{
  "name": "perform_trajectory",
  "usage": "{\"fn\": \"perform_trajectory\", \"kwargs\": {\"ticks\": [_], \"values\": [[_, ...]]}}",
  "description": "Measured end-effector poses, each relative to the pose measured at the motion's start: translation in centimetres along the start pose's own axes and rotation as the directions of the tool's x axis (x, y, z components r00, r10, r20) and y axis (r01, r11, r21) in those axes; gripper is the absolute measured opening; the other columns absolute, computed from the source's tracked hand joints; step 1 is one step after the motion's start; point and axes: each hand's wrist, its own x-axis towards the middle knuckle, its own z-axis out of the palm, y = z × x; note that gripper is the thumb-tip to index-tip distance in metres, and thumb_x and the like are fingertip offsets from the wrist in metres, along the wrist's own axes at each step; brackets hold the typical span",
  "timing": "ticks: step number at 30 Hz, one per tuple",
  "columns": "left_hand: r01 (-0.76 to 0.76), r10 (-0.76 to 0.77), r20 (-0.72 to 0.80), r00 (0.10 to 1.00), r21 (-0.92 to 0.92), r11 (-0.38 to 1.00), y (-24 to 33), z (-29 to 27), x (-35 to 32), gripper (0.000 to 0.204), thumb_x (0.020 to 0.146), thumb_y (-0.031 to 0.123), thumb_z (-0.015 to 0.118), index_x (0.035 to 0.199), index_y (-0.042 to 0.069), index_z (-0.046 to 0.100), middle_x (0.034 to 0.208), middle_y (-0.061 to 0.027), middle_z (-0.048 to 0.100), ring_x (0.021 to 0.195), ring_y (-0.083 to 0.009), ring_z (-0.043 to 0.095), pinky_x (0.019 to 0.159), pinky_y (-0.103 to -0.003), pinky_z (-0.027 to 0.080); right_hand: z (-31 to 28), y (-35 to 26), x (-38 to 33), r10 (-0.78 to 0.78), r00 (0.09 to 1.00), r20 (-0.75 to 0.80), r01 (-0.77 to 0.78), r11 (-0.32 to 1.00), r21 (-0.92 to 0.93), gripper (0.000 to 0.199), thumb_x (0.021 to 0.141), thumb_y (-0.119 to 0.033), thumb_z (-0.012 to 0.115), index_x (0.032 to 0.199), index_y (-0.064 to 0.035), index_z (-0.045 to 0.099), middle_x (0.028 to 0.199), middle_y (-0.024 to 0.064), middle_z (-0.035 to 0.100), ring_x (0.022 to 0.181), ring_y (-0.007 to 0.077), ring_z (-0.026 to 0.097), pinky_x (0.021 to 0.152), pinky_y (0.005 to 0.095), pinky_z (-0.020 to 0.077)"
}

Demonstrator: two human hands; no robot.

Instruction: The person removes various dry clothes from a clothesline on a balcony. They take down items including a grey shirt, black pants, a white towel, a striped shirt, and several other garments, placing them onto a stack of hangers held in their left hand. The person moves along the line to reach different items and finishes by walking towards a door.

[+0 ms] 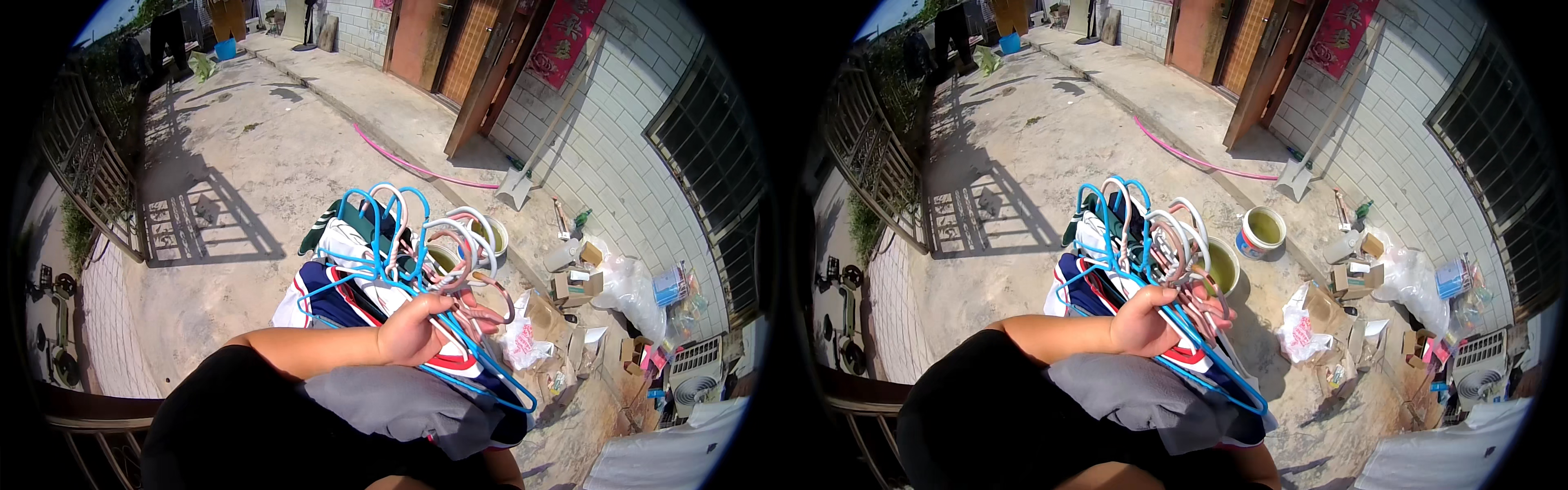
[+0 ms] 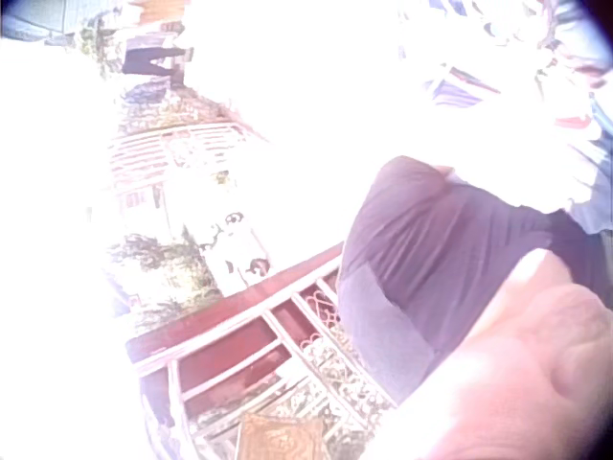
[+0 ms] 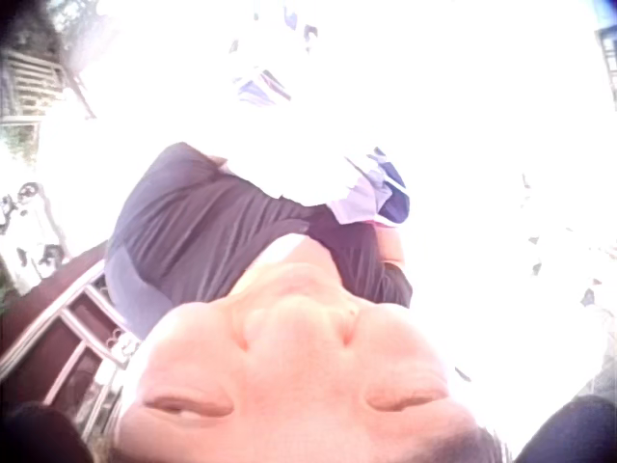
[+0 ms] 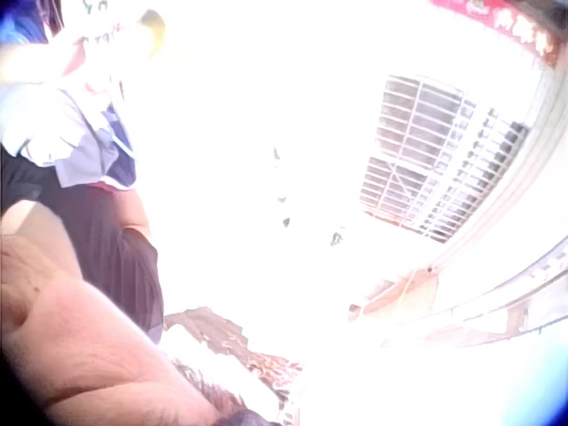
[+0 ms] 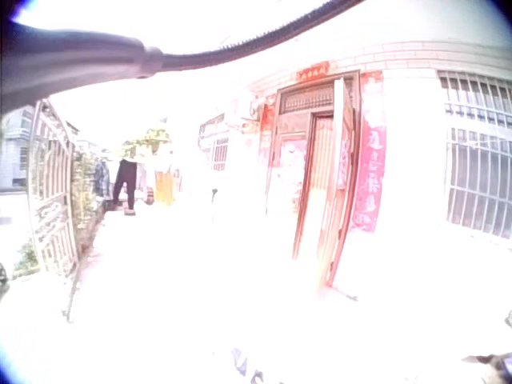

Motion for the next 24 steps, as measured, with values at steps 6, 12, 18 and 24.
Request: {"fn": "perform_trajectory", "kwargs": {"ticks": [6,12,18,24], "values": [[-0.229,0.241,-0.085,0.967,0.131,0.964,10.8,-5.8,-1.7,0.04,0.079,0.031,0.045,0.106,0.002,0.049,0.112,-0.0242,0.05,0.107,-0.0351,0.048,0.094,-0.046,0.034,7.5,-0.3,11.7,0.14,0.975,0.173,-0.114,0.982,-0.152,0.043,0.087,-0.033,0.041,0.111,0.0007,0.051,0.112,0.015,0.053,0.103,0.0224,0.05,0.086,0.0318,0.0387],[-0.467,0.536,-0.161,0.829,0.329,0.821,20.1,-8.4,-4.5,0.041,0.078,0.032,0.044,0.115,0.012,0.047,0.11,-0.0204,0.052,0.111,-0.0348,0.045,0.097,-0.048,0.032,13.7,-0.2,21.9,0.257,0.917,0.303,-0.186,0.951,-0.246,0.041,0.086,-0.031,0.043,0.111,0.0002,0.051,0.111,0.0145,0.053,0.103,0.0223,0.05,0.086,0.0319,0.0389],[-0.573,0.716,-0.26,0.649,0.452,0.683,26.9,-12.2,-6.1,0.043,0.077,0.034,0.046,0.108,0.005,0.047,0.11,-0.0235,0.051,0.105,-0.0347,0.05,0.096,-0.045,0.034,20.1,1.6,33.0,0.397,0.811,0.429,-0.266,0.905,-0.333,0.039,0.085,-0.029,0.044,0.11,-0.0003,0.052,0.111,0.014,0.054,0.102,0.0222,0.051,0.086,0.032,0.0392],[-0.587,0.843,-0.211,0.495,0.635,0.503,36.2,-18.1,-2.1,0.039,0.078,0.036,0.046,0.105,0.008,0.047,0.109,-0.0219,0.053,0.103,-0.0345,0.052,0.089,-0.046,0.041,28.6,4.6,46.9,0.497,0.672,0.55,-0.303,0.861,-0.408,0.037,0.084,-0.027,0.046,0.11,-0.0007,0.052,0.11,0.0135,0.054,0.102,0.0221,0.051,0.086,0.0322,0.0395]]}}
